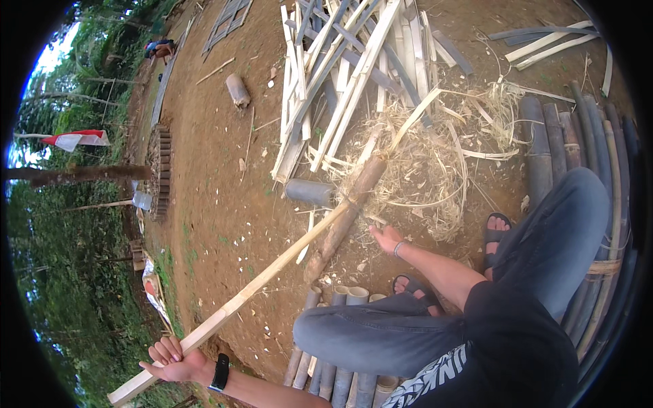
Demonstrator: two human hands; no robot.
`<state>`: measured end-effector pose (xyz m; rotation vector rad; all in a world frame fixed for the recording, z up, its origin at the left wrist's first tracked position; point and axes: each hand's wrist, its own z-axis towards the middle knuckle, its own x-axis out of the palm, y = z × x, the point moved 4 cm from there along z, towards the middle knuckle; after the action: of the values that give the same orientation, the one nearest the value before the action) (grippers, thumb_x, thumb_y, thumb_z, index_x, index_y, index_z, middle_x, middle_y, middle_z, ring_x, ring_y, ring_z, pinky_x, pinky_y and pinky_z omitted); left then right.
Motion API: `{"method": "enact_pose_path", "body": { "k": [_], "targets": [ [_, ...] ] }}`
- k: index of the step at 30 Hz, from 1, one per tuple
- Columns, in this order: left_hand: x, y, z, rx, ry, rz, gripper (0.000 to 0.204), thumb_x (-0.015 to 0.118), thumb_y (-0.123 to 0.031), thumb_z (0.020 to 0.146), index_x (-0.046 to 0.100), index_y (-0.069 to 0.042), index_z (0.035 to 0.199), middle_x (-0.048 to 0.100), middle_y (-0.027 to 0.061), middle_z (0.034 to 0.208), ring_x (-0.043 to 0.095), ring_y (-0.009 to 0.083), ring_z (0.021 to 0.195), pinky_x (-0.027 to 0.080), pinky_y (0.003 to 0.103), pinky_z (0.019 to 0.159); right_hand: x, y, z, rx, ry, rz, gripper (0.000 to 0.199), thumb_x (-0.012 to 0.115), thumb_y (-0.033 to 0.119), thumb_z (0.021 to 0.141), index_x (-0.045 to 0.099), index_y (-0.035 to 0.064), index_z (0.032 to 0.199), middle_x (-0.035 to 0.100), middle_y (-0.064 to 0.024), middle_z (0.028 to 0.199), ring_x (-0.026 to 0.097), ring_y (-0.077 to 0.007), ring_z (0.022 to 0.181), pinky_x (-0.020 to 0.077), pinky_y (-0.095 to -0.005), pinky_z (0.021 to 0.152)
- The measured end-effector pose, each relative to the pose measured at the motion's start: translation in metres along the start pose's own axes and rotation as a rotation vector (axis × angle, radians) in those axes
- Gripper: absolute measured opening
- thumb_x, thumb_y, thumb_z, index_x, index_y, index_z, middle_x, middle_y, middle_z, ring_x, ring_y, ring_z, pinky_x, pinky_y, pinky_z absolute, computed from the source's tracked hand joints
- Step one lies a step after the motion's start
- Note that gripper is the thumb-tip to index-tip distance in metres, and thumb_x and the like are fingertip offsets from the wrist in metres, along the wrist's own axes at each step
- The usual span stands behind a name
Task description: The person shaves and trims a long strip of wood using a machete, moving the blade along the length of the wood to remove shavings while holding the wood against a log support.
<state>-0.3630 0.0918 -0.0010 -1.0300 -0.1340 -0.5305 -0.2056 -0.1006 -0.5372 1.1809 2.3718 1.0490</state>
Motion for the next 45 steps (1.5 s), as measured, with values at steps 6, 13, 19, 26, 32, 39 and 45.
{"method": "enact_pose_path", "body": {
  "k": [6, 13, 19, 26, 32, 39, 45],
  "targets": [
    [-0.004, 0.000, 0.009, -0.016, 0.022, 0.010, 0.051, 0.037, -0.044, 0.097, 0.023, -0.016, 0.057, 0.021, -0.0033, 0.049, 0.020, 0.0068, 0.041, 0.012, 0.022, 0.038, 0.000, -0.023, -0.007, -0.020, -0.048, -0.046, 0.078, 0.042, 0.067, 0.084, 0.048, -0.0045, 0.053, 0.052, -0.0185, 0.052, 0.053, -0.0282, 0.053, 0.0427, -0.0472, 0.058],
    [-0.002, 0.004, 0.012, 0.002, -0.050, 0.039, 0.050, 0.037, -0.043, 0.097, 0.023, -0.017, 0.057, 0.019, -0.0041, 0.048, 0.019, 0.0067, 0.039, 0.012, 0.022, 0.038, -0.002, -0.025, -0.006, -0.054, -0.078, -0.145, 0.078, 0.042, 0.065, 0.085, 0.049, -0.0053, 0.052, 0.054, -0.0203, 0.054, 0.057, -0.0299, 0.054, 0.0436, -0.0470, 0.058],
    [-0.016, 0.004, 0.016, -0.009, -0.097, 0.069, 0.050, 0.035, -0.043, 0.098, 0.021, -0.017, 0.057, 0.018, -0.0042, 0.047, 0.018, 0.0066, 0.040, 0.011, 0.022, 0.038, 0.006, 0.008, -0.036, -0.144, 0.020, -0.270, 0.077, 0.043, 0.063, 0.086, 0.053, -0.0089, 0.060, 0.056, -0.0235, 0.059, 0.059, -0.0319, 0.060, 0.0436, -0.0469, 0.063],
    [0.000, 0.007, 0.019, -0.013, -0.072, 0.083, 0.050, 0.033, -0.044, 0.098, 0.022, -0.017, 0.058, 0.019, -0.0031, 0.049, 0.019, 0.0073, 0.041, 0.012, 0.022, 0.038, 0.002, 0.003, -0.020, -0.103, -0.001, -0.242, 0.077, 0.042, 0.065, 0.085, 0.055, -0.0067, 0.058, 0.056, -0.0226, 0.058, 0.060, -0.0321, 0.060, 0.0454, -0.0457, 0.062],
    [0.016, 0.011, 0.022, -0.032, -0.109, 0.084, 0.051, 0.035, -0.044, 0.098, 0.021, -0.017, 0.057, 0.019, -0.0034, 0.048, 0.018, 0.0072, 0.041, 0.011, 0.023, 0.038, -0.003, -0.009, -0.015, -0.025, -0.095, -0.199, 0.079, 0.043, 0.066, 0.084, 0.055, -0.0084, 0.061, 0.055, -0.0235, 0.058, 0.060, -0.0344, 0.061, 0.0445, -0.0479, 0.061],
    [0.013, 0.016, 0.030, -0.054, -0.102, 0.080, 0.051, 0.035, -0.045, 0.098, 0.022, -0.017, 0.057, 0.021, -0.0028, 0.048, 0.019, 0.0077, 0.041, 0.012, 0.023, 0.038, -0.005, -0.011, -0.011, 0.037, -0.121, -0.162, 0.078, 0.044, 0.066, 0.084, 0.054, -0.0071, 0.057, 0.055, -0.0219, 0.057, 0.060, -0.0326, 0.060, 0.0439, -0.0470, 0.061],
    [0.012, 0.018, 0.043, -0.065, -0.085, 0.094, 0.050, 0.035, -0.045, 0.098, 0.023, -0.017, 0.058, 0.020, -0.0029, 0.049, 0.018, 0.0079, 0.041, 0.012, 0.024, 0.039, -0.014, -0.022, -0.008, -0.010, -0.092, -0.146, 0.078, 0.043, 0.064, 0.084, 0.054, -0.0081, 0.059, 0.055, -0.0241, 0.059, 0.060, -0.0334, 0.060, 0.0435, -0.0469, 0.061]
  ]
}}
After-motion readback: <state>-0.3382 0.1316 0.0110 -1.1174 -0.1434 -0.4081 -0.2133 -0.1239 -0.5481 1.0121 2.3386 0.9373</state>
